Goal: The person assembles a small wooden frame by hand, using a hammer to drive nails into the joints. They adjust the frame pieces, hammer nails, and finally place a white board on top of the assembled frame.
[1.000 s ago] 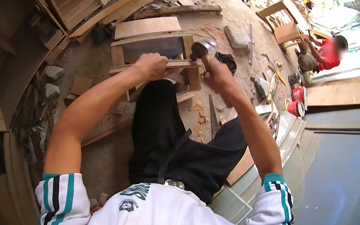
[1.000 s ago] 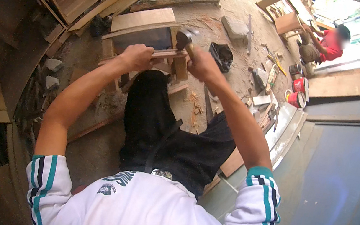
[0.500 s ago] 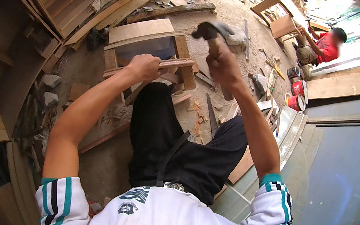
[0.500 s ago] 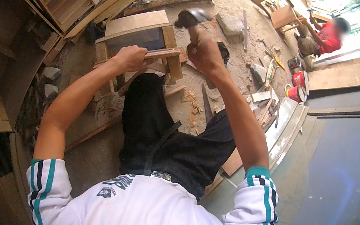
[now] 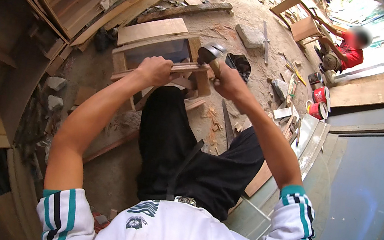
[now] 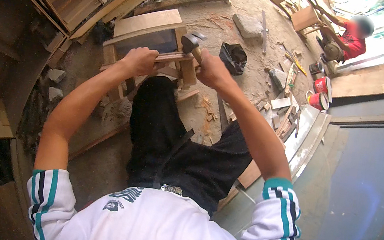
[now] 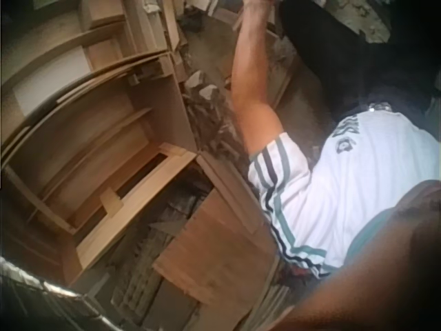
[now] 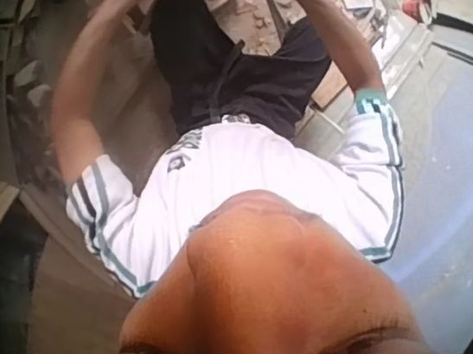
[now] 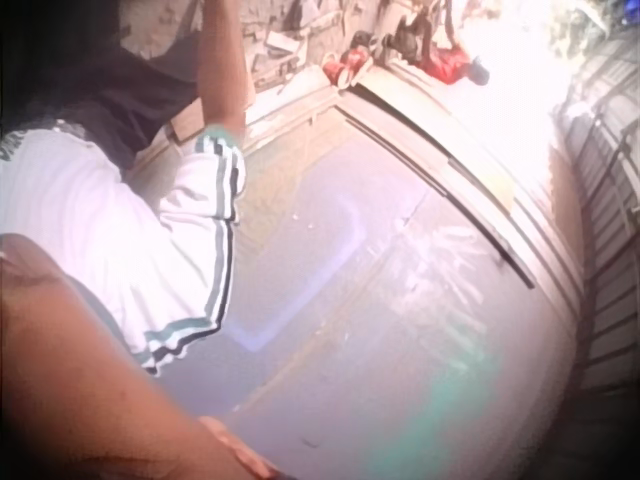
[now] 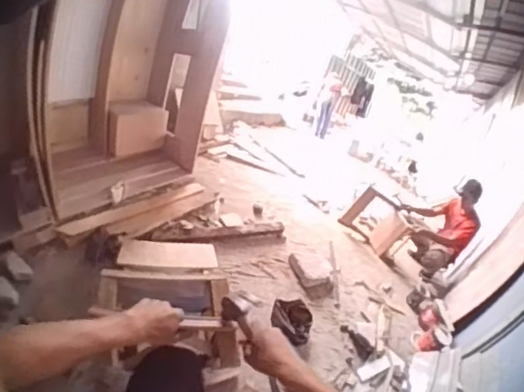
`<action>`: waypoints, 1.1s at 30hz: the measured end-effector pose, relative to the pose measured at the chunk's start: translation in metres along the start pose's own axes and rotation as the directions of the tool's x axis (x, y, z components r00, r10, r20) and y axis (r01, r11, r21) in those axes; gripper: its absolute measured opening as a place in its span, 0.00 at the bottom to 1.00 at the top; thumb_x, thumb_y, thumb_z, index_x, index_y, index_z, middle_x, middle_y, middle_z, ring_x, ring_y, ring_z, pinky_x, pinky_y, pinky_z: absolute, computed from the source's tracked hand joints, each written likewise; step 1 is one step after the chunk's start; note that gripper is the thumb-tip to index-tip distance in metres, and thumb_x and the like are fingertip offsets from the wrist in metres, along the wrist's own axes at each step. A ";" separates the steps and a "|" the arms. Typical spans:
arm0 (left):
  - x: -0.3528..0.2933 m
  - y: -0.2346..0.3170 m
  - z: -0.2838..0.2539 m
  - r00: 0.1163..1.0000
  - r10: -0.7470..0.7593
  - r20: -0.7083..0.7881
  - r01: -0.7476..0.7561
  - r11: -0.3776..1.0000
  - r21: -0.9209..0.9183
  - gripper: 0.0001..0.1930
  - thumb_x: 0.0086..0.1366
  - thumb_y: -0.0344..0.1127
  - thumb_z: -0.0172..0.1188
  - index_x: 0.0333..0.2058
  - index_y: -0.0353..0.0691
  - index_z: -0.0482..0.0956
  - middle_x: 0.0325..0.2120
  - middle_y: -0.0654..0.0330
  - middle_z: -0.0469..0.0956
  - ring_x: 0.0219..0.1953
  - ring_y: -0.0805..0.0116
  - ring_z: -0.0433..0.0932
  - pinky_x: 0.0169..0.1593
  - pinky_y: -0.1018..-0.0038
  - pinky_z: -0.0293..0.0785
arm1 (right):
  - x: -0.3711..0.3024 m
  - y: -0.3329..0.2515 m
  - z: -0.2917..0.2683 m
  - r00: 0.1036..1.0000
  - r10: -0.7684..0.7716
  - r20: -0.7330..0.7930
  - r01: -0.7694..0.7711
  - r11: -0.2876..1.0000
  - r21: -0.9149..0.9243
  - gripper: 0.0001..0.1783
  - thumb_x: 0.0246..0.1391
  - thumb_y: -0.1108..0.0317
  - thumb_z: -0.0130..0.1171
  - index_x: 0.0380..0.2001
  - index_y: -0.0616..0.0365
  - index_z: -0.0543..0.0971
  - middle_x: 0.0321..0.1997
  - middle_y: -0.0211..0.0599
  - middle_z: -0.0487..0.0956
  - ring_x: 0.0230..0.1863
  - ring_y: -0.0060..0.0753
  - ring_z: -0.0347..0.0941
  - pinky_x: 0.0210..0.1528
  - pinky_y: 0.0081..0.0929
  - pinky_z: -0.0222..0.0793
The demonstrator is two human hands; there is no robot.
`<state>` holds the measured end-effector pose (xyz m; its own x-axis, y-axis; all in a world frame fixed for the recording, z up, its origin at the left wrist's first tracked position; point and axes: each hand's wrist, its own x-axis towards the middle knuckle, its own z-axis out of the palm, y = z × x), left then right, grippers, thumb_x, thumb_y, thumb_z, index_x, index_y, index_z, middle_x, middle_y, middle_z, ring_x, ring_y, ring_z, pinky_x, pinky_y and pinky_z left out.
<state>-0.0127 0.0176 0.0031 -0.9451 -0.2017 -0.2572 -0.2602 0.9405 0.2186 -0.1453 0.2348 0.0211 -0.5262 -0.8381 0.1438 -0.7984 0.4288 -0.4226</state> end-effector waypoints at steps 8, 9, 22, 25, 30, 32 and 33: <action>0.001 -0.009 0.005 1.000 -0.004 0.005 0.004 1.000 0.003 0.29 0.66 0.62 0.54 0.41 0.38 0.83 0.38 0.45 0.83 0.43 0.46 0.82 0.47 0.55 0.79 | 0.010 -0.030 -0.021 0.956 0.230 -0.182 -0.185 0.954 0.235 0.16 0.54 0.70 0.55 0.46 0.65 0.70 0.36 0.69 0.78 0.43 0.67 0.77 0.43 0.53 0.72; 0.003 -0.003 0.004 1.000 0.010 0.006 -0.010 1.000 -0.003 0.28 0.66 0.62 0.54 0.41 0.38 0.83 0.38 0.44 0.83 0.43 0.45 0.82 0.47 0.55 0.79 | 0.002 -0.006 -0.001 0.984 0.085 -0.157 -0.053 0.978 0.201 0.16 0.54 0.70 0.56 0.45 0.66 0.70 0.34 0.68 0.78 0.39 0.71 0.76 0.41 0.56 0.72; -0.003 -0.001 0.002 0.999 -0.036 -0.012 0.036 0.999 0.026 0.21 0.63 0.54 0.59 0.43 0.42 0.80 0.38 0.44 0.82 0.43 0.43 0.81 0.48 0.53 0.77 | -0.028 0.030 0.009 0.844 0.534 -0.053 -0.411 0.707 0.576 0.10 0.59 0.67 0.58 0.38 0.61 0.71 0.24 0.32 0.75 0.20 0.23 0.71 0.21 0.26 0.69; -0.004 -0.002 0.000 0.997 -0.080 0.003 0.080 0.996 0.043 0.26 0.64 0.61 0.57 0.43 0.43 0.81 0.39 0.45 0.82 0.45 0.44 0.81 0.50 0.54 0.77 | -0.052 0.048 0.032 0.793 0.602 0.088 -0.508 0.575 0.641 0.14 0.59 0.64 0.59 0.39 0.63 0.71 0.27 0.36 0.77 0.22 0.26 0.74 0.21 0.27 0.73; 0.003 0.005 -0.003 0.998 -0.058 -0.008 0.058 0.996 0.069 0.27 0.65 0.63 0.55 0.42 0.42 0.81 0.40 0.45 0.82 0.46 0.44 0.80 0.50 0.53 0.76 | -0.110 0.113 0.102 0.726 0.633 0.270 -0.621 0.434 0.653 0.12 0.59 0.65 0.59 0.36 0.64 0.72 0.27 0.36 0.77 0.19 0.27 0.73 0.18 0.28 0.71; 0.009 0.004 -0.003 0.998 -0.061 -0.019 0.063 0.994 0.090 0.28 0.65 0.64 0.55 0.42 0.42 0.81 0.38 0.43 0.82 0.44 0.43 0.81 0.48 0.53 0.77 | -0.128 0.126 0.123 0.684 0.659 0.313 -0.652 0.359 0.668 0.11 0.58 0.66 0.58 0.36 0.65 0.72 0.25 0.36 0.76 0.18 0.27 0.72 0.18 0.29 0.71; 0.008 0.002 -0.002 0.998 -0.069 -0.002 0.069 0.993 0.100 0.28 0.65 0.64 0.55 0.42 0.42 0.81 0.37 0.43 0.82 0.43 0.43 0.81 0.48 0.53 0.77 | -0.137 0.129 0.135 0.660 0.668 0.344 -0.668 0.314 0.674 0.11 0.58 0.67 0.58 0.35 0.65 0.72 0.25 0.36 0.76 0.17 0.27 0.72 0.17 0.30 0.71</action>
<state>-0.0211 0.0178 0.0034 -0.9252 -0.2671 -0.2694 -0.3040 0.9468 0.1053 -0.1365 0.3597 -0.1745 -0.7801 -0.3830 -0.4947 0.2982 0.4676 -0.8321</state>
